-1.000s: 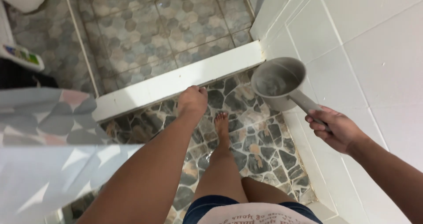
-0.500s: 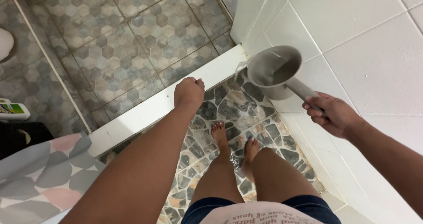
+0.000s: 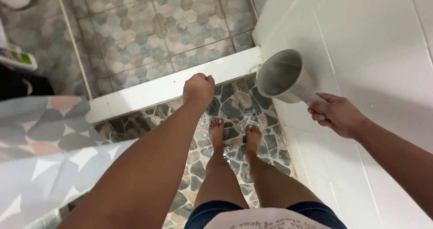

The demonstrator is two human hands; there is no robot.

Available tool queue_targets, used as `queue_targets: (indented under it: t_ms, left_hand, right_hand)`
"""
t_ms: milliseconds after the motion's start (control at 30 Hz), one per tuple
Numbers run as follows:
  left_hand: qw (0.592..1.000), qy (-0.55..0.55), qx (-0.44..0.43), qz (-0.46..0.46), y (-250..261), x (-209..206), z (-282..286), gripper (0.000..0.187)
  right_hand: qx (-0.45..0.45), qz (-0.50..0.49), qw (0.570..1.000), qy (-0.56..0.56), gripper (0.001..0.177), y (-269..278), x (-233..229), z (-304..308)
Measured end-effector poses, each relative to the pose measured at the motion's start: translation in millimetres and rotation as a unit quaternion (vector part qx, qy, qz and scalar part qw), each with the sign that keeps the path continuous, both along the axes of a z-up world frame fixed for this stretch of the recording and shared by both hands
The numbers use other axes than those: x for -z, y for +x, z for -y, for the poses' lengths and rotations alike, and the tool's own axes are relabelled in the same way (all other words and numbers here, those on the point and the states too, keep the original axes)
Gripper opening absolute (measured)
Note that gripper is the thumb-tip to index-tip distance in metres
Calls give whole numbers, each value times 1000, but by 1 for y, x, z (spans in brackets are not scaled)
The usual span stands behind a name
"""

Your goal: The person wipes the toilet seat and tank with a cloth, rinses the cloth at the sink, and then pours water from a mug onto the shower floor. The person also uses a handheld bidet sprayer to rinse the bathroom floor.

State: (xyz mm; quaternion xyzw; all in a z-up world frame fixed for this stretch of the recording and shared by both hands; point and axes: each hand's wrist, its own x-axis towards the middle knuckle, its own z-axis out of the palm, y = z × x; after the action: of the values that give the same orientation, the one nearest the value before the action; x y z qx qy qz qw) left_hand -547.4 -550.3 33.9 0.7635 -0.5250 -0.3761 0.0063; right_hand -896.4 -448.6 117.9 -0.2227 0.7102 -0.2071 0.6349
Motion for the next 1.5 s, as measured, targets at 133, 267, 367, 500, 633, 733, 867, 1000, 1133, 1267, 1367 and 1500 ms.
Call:
queue_targets:
  t_ms: [133,267,367,500,633,733,867,1000,1133,1267,1367,1500]
  left_hand:
    - [999,-35,-17,18,4,19,-25,42]
    - [998,-25,-53,38,2,14,-50,41]
    - [996,-12,-83,28,0,7,-57,42]
    - [995,-7,-93,28,-1,5,-62,43]
    - [994,-6,-105,22,-3,-12,-70,44]
    - [992,8,-120,22,1,-12,-78,45]
    - [988,14,-148,38,13,19,-94,47]
    - [981,33,-188,30,19,-11,-124,48]
    - [974,50,-216,39,27,-14,-147,48]
    - [969,48,-238,32,29,-12,-160,48]
    - [971,42,-233,26,32,-15,-164,47]
    - [968,54,-246,16,35,-7,-162,50]
  right_hand:
    - [-42,-7,999,-13,26,10,12,4]
    - [-22,29,999,-39,44,11,16,2]
    - [-28,48,998,-24,43,2,14,-3]
    - [-9,47,999,-16,42,-14,1,-14]
    - [-2,40,999,-15,38,-29,2,-11]
    - [-15,29,999,-8,37,-33,10,-10]
    - [-63,15,998,2,31,-25,31,-4]
    - [-123,7,992,1,37,13,28,3]
    - [-157,29,987,13,37,34,32,4]
    - [-158,40,986,21,38,38,28,-3]
    - [-145,54,988,26,43,22,33,-7]
    - [-141,39,989,33,39,9,17,-12]
